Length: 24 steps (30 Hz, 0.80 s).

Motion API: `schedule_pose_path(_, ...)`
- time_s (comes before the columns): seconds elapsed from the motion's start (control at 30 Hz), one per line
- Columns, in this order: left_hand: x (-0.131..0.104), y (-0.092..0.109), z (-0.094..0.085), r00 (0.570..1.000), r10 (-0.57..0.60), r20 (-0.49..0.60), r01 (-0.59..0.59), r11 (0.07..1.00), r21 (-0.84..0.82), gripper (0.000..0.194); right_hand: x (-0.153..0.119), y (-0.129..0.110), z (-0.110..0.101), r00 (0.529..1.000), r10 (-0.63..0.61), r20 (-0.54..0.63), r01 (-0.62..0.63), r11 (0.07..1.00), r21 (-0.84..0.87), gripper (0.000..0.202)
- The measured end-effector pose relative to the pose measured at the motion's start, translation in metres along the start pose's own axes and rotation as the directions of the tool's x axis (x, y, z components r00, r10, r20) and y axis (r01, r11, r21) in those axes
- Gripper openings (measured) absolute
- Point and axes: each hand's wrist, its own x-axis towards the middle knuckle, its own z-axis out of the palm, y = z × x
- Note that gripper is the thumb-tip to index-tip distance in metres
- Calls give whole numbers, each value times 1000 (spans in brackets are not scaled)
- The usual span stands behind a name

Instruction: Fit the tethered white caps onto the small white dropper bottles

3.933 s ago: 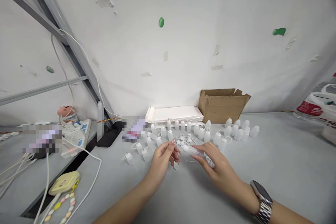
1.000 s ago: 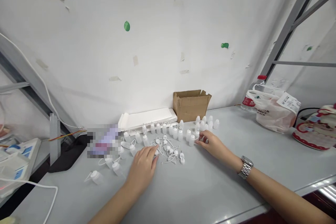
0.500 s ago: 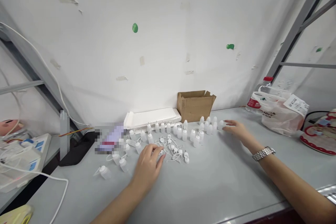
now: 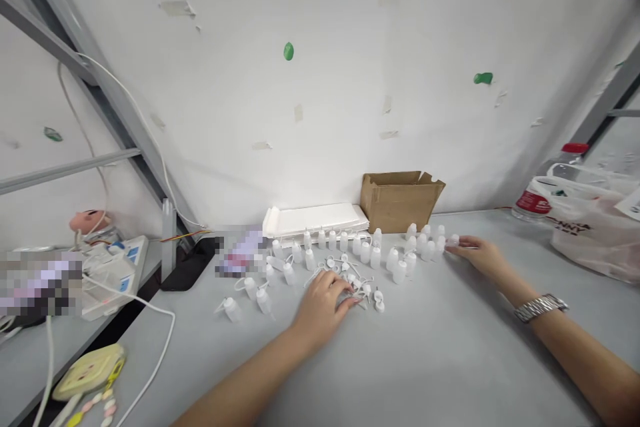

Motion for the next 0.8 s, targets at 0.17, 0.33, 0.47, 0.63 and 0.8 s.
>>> schedule_pose_path(0.17, 2, -3, 6, 1000, -7, -23, 8, 1000, 17, 10, -11, -25, -13, 986, 22, -168, -25, 1000, -17, 34)
schedule_pose_path(0.33, 6, 0, 8, 1000, -28, -2, 28, 1000, 5, 8, -51, -92, -8, 927, -257, -274, 275, 961, 28, 33)
schedule_pose_path(0.47, 7, 3, -2, 990, -132, -54, 122, 980, -156, 9, -85, -140, 18, 778, -620, -103, 628, 760, 169, 24)
schedule_pose_path(0.63, 3, 0, -19, 882, -470, 17, 346, 624, -701, 23, -114, -147, 56, 797, -560, 226, 420, 783, 460, 20)
schedule_pose_path(0.8, -1, -2, -28, 785, -589, 192, 412, 265, -872, 34, -137, -136, 71, 754, -509, 416, 274, 819, 505, 22)
